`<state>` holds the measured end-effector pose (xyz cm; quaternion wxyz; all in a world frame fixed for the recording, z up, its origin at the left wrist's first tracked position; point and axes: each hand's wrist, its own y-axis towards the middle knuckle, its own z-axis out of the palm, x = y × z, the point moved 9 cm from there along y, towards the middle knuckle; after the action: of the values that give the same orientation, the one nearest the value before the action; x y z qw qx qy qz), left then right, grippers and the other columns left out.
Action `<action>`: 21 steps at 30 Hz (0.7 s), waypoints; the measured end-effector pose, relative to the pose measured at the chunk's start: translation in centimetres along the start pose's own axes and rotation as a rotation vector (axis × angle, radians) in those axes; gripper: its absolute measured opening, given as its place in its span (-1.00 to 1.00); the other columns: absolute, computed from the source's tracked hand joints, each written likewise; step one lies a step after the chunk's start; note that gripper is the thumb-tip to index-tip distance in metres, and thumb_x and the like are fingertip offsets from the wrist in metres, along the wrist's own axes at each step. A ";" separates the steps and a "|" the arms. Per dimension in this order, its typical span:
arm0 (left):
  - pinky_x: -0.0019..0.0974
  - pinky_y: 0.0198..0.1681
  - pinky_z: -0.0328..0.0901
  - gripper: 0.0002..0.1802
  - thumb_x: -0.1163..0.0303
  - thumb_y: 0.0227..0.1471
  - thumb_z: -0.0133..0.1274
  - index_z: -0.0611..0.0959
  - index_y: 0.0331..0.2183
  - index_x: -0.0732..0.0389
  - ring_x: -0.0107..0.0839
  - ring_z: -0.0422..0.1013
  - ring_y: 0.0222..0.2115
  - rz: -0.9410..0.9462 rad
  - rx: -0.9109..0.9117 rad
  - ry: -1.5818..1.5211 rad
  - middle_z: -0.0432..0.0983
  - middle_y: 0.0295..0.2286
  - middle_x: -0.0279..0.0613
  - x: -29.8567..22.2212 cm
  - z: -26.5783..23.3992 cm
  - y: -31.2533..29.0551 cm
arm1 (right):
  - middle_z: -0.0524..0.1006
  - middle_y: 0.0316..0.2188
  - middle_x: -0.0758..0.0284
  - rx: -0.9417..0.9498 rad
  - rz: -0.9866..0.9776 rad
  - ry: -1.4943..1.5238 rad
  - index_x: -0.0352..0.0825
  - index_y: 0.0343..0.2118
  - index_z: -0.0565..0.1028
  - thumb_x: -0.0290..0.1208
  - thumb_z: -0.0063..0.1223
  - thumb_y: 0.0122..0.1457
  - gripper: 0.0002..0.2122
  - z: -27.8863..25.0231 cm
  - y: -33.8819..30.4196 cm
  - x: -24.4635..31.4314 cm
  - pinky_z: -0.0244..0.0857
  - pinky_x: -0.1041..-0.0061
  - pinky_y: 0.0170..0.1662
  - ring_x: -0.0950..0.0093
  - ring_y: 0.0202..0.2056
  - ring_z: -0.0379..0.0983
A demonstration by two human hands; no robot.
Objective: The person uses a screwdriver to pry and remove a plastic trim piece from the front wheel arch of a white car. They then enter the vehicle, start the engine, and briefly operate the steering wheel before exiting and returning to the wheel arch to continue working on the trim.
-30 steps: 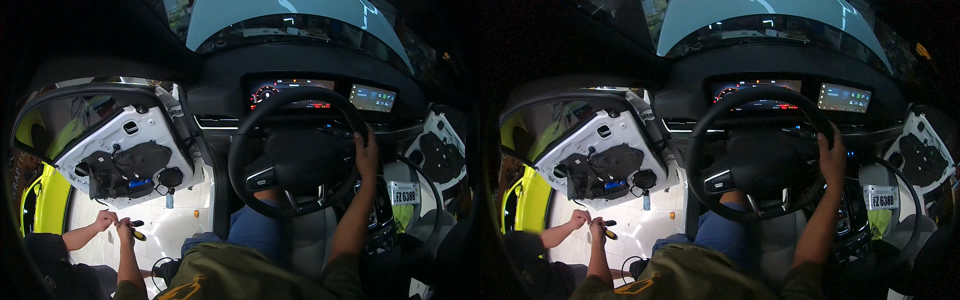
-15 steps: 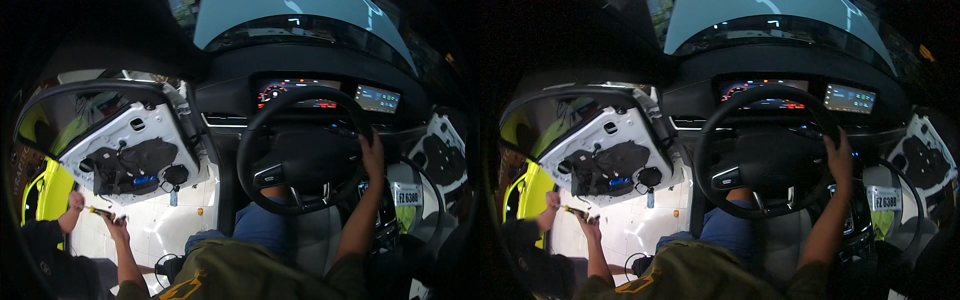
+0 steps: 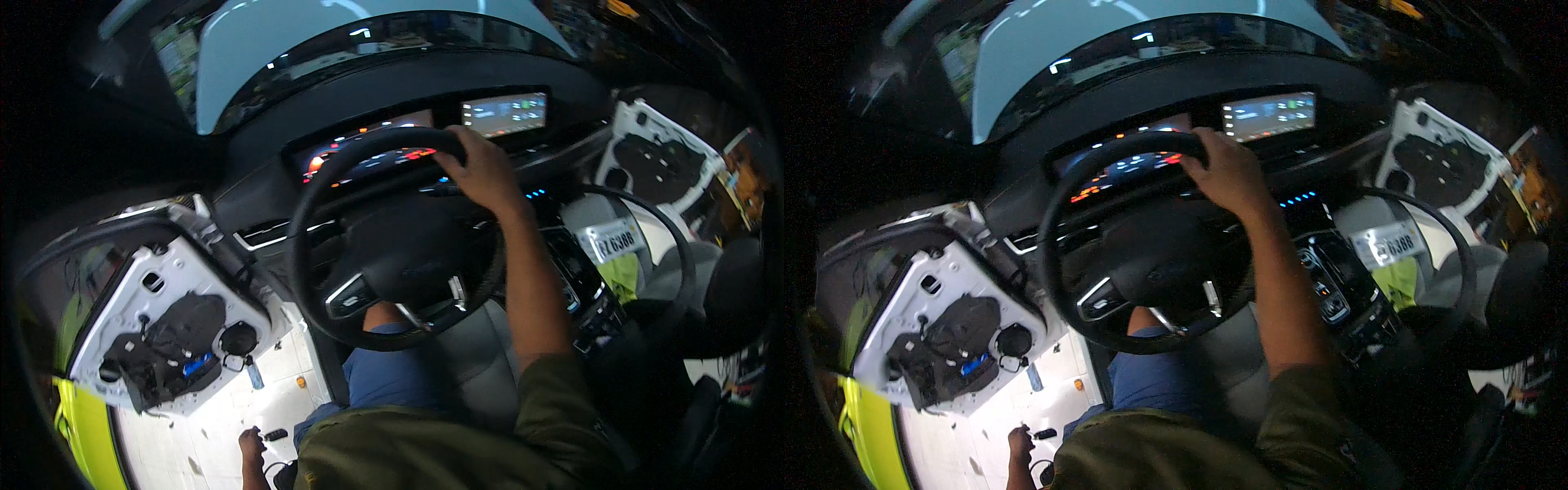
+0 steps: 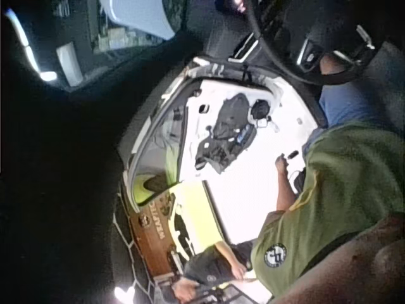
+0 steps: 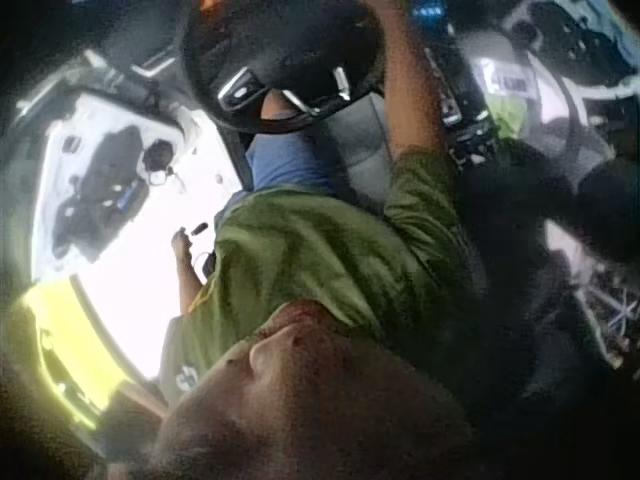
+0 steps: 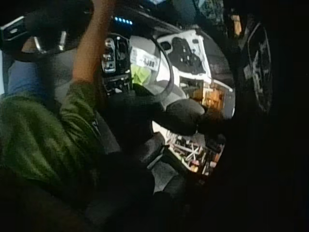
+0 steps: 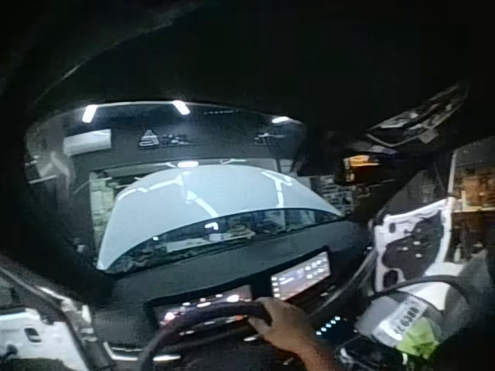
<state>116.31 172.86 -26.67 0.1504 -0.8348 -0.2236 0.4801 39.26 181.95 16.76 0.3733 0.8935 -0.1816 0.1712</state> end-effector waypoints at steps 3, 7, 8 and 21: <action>-0.38 -0.80 0.17 -0.75 0.31 -0.05 -0.03 0.51 -0.48 0.35 -0.46 0.23 -0.79 0.054 0.089 0.178 0.30 -0.73 -0.24 -0.5 2.2 0.6 | 0.47 -0.20 0.16 -0.013 0.079 0.004 -0.30 -0.03 0.32 -0.17 0.01 0.10 -0.58 -0.8 -1.0 -1.7 0.30 0.27 -0.11 0.24 -0.15 0.43; -0.34 -0.61 0.27 -0.63 0.24 0.02 -0.15 0.63 -0.36 0.31 -0.45 0.25 -0.71 0.178 0.283 0.379 0.49 -0.57 -0.22 1.1 3.0 1.5 | 0.48 -0.22 0.13 -0.078 0.078 0.071 -0.33 -0.07 0.34 -0.20 0.03 0.10 -0.60 -0.7 -2.4 -3.9 0.30 0.29 -0.13 0.21 -0.17 0.44; -0.38 -0.68 0.19 -0.56 0.10 -0.01 -0.14 0.68 -0.54 0.22 -0.48 0.21 -0.75 0.366 0.333 0.389 0.56 -0.54 -0.22 -0.3 3.7 0.8 | 0.48 -0.23 0.12 -0.103 0.068 0.064 -0.33 -0.07 0.34 -0.21 0.02 0.11 -0.61 -1.1 -2.8 -4.5 0.30 0.28 -0.13 0.22 -0.18 0.44; -0.24 -0.58 0.28 -0.76 0.22 -0.18 0.05 0.62 -0.44 0.15 -0.29 0.36 -0.64 0.074 0.412 0.530 0.50 -0.61 -0.17 7.1 4.4 4.2 | 0.36 -0.14 -0.17 -0.183 0.669 0.276 -0.48 -0.05 0.22 -0.11 -0.10 0.16 -0.51 4.9 -17.3 -11.0 0.21 0.12 -0.10 -0.09 -0.12 0.30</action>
<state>116.52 173.15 -36.02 0.3513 -0.8902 -0.0444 0.2867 38.26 191.82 -1.82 0.3960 0.7161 -0.4263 0.3856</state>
